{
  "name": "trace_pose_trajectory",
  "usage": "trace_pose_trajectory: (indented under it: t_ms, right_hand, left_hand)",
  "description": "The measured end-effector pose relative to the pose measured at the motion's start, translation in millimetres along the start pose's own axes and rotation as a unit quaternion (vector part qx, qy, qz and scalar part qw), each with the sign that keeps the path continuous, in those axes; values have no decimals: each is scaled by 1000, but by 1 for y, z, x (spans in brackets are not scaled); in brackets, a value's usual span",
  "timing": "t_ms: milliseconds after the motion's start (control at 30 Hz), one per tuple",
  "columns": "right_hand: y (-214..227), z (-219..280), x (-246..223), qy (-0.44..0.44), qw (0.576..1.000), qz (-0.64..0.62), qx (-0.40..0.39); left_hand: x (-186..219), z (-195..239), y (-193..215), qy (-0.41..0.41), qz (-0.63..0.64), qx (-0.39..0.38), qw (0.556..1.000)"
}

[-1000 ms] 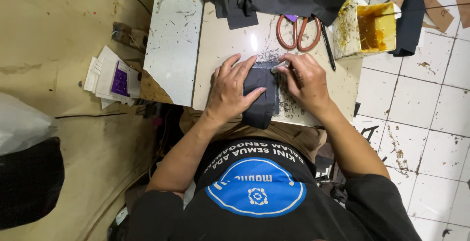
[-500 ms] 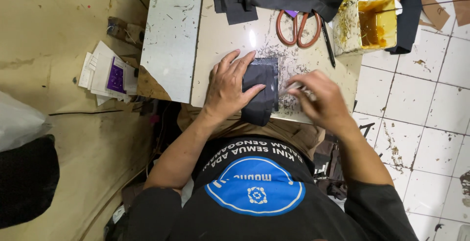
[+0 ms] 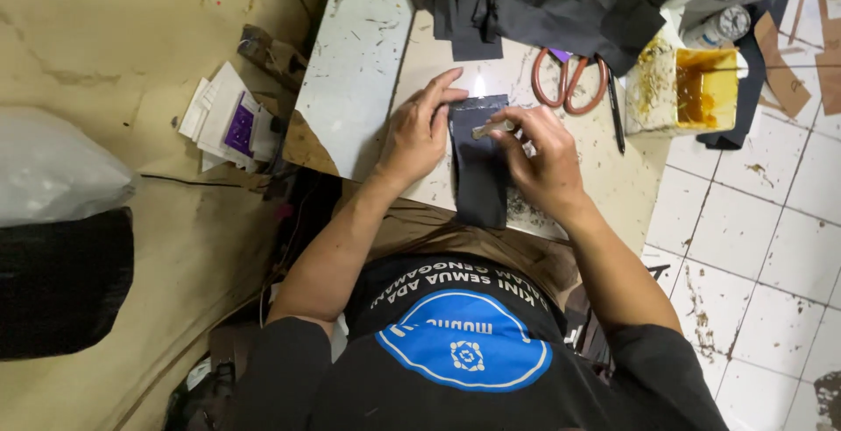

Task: Trim the edges of a leather piece using scissors after applying glue

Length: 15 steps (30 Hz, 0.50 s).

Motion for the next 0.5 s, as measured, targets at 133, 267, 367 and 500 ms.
trace_pose_trajectory:
  t_ms: [133,267,367,500]
  right_hand:
    - [-19,-5,9,10,1000,16,-11]
    - [-29,-9,14,14,999,41,-17]
    - [-35,-10,18,19,998,50,-18]
    - [-46,-6,28,15,997,69,-23]
  left_hand:
    - [18,-3,5,15,6,-26,1000]
    - [25,-7,10,0,37,-22,999]
    - [14,-4,10,-3,36,14,999]
    - [-11,4,0,-37,-56,54,996]
Point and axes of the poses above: each hand's wrist, its own z-axis away from the middle knuckle, its own y-axis out of the back of the hand, x = y × z, the point moved 7 cm from there along -z, towards the middle knuckle, and after that the axes turned 5 degrees about z, right-handed, at the moved point
